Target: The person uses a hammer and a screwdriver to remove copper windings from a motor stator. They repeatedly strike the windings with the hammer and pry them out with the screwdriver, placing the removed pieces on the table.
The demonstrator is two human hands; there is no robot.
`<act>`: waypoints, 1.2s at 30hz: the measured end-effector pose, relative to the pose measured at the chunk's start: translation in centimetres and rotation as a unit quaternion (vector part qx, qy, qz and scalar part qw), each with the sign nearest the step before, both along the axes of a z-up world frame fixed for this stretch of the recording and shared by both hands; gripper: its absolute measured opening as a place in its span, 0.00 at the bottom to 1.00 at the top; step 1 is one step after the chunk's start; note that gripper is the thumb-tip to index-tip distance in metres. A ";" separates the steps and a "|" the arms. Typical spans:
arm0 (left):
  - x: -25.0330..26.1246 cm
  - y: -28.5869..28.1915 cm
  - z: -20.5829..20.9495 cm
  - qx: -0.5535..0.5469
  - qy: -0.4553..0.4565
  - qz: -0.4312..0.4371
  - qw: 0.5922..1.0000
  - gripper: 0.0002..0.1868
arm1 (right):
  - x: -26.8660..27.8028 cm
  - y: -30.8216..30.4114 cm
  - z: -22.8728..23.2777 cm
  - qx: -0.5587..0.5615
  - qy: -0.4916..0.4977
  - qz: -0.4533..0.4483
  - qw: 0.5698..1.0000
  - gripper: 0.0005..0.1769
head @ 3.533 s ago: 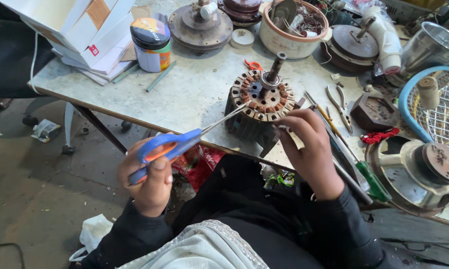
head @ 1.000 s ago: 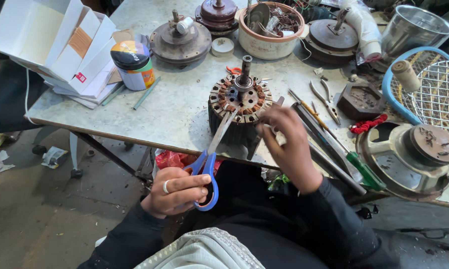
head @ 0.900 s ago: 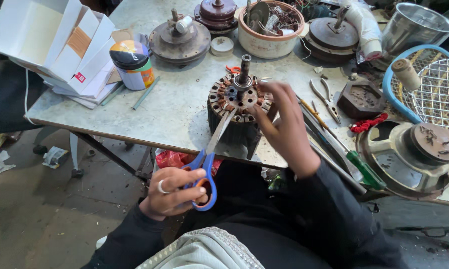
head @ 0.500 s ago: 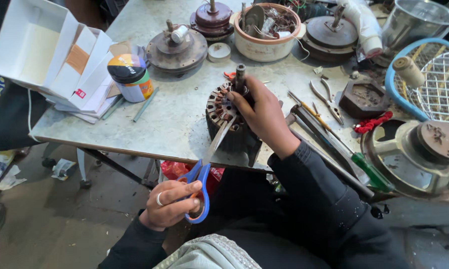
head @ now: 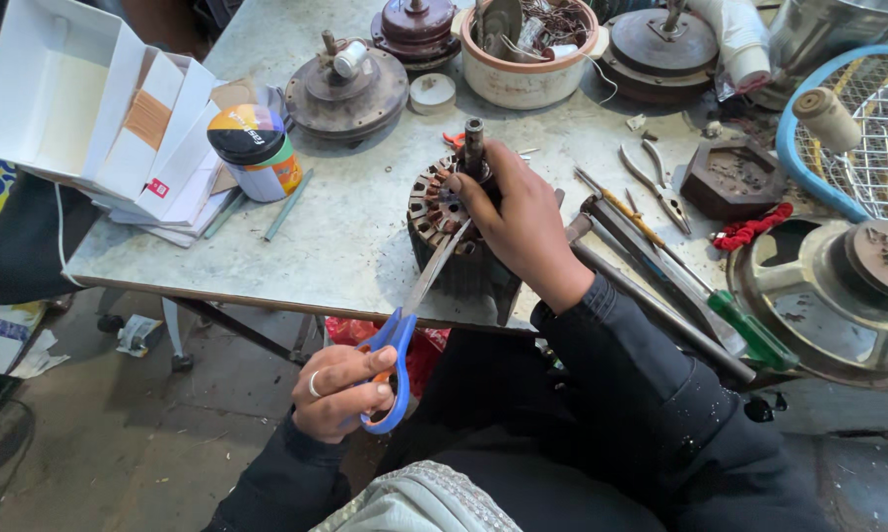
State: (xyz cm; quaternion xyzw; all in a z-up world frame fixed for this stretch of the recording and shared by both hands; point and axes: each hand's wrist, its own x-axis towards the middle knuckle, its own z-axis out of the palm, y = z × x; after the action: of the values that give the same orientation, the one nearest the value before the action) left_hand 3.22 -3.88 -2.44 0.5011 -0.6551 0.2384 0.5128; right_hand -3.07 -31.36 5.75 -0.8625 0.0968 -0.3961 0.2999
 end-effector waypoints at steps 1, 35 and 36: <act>0.0 -0.1 0.1 0.001 -0.010 -0.005 1.000 0.16 | 0.0 0.0 -0.1 -0.002 0.009 -0.006 1.000 0.21; -2.6 -2.1 -1.6 -0.060 0.110 0.086 0.988 0.06 | -1.3 -1.5 0.5 0.041 0.075 0.089 0.992 0.32; -2.7 -2.2 -1.7 -0.067 0.125 0.092 0.986 0.05 | -1.5 -1.9 0.7 0.064 0.095 0.116 0.987 0.35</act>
State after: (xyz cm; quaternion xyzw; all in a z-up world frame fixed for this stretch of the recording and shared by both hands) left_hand 0.48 -6.12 -4.15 0.5494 -0.5197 0.2636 0.5988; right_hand -4.54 -33.24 6.49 -0.8804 0.0493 -0.2676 0.3883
